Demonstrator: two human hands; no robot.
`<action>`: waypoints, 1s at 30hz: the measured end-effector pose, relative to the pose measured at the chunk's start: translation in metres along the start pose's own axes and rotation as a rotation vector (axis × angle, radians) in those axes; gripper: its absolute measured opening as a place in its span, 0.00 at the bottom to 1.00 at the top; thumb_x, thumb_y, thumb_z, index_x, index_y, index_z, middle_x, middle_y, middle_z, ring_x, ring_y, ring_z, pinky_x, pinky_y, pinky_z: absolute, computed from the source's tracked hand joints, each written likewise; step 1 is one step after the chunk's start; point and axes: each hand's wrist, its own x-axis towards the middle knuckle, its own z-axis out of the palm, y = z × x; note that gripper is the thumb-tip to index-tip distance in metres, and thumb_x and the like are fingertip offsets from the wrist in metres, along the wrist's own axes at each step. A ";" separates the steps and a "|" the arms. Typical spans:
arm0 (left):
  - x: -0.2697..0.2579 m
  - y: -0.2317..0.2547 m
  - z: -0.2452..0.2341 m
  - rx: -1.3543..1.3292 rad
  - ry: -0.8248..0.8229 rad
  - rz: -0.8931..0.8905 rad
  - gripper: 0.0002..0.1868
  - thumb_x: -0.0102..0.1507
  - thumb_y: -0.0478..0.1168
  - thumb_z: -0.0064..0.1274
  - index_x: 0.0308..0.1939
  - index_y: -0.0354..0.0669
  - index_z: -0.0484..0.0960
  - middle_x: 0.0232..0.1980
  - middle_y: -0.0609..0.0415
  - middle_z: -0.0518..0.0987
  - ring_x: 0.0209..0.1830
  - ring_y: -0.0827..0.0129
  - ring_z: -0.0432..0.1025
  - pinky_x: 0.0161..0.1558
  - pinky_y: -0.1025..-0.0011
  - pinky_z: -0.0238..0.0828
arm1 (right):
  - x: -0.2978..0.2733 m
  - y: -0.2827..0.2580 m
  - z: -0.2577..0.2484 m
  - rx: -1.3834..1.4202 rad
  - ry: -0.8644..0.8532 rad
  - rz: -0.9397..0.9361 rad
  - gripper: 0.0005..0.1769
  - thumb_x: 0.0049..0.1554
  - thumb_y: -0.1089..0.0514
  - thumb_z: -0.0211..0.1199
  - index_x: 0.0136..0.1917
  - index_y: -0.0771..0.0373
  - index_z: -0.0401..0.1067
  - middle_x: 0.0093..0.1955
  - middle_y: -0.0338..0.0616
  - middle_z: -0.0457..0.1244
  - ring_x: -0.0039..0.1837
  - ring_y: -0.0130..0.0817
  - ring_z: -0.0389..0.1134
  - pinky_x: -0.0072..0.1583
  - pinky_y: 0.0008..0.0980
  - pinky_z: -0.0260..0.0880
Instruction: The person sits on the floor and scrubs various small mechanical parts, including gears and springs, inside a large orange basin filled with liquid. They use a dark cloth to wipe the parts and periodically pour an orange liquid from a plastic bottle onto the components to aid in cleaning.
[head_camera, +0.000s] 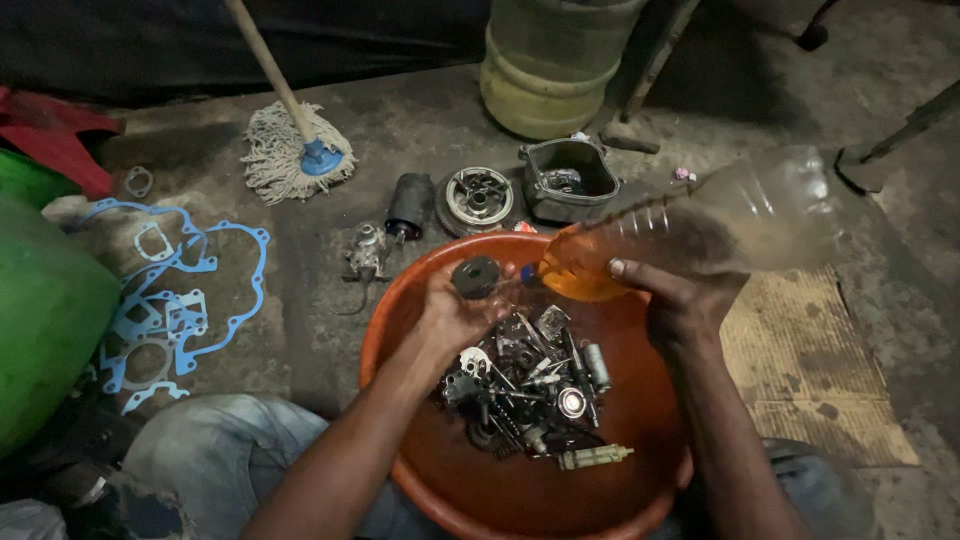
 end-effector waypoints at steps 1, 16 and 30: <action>0.009 0.000 -0.005 0.053 -0.039 0.014 0.22 0.72 0.40 0.34 0.63 0.24 0.70 0.42 0.34 0.80 0.38 0.51 0.78 0.33 0.60 0.81 | 0.001 -0.006 0.002 -0.058 0.033 -0.001 0.32 0.45 0.65 0.78 0.60 0.68 0.70 0.57 0.45 0.65 0.59 0.39 0.72 0.56 0.37 0.80; 0.061 -0.042 -0.006 0.691 0.025 -0.053 0.23 0.73 0.53 0.32 0.54 0.43 0.78 0.52 0.47 0.77 0.44 0.64 0.71 0.41 0.62 0.73 | 0.016 -0.007 -0.006 0.195 0.108 0.150 0.37 0.40 0.72 0.76 0.62 0.65 0.67 0.58 0.44 0.65 0.57 0.37 0.72 0.51 0.38 0.84; 0.045 -0.057 0.007 0.375 -0.125 -0.081 0.19 0.72 0.39 0.37 0.62 0.30 0.72 0.47 0.41 0.76 0.41 0.61 0.75 0.45 0.63 0.81 | 0.015 -0.012 -0.020 -0.173 0.018 -0.078 0.34 0.46 0.60 0.84 0.61 0.68 0.72 0.58 0.47 0.68 0.60 0.40 0.74 0.60 0.37 0.80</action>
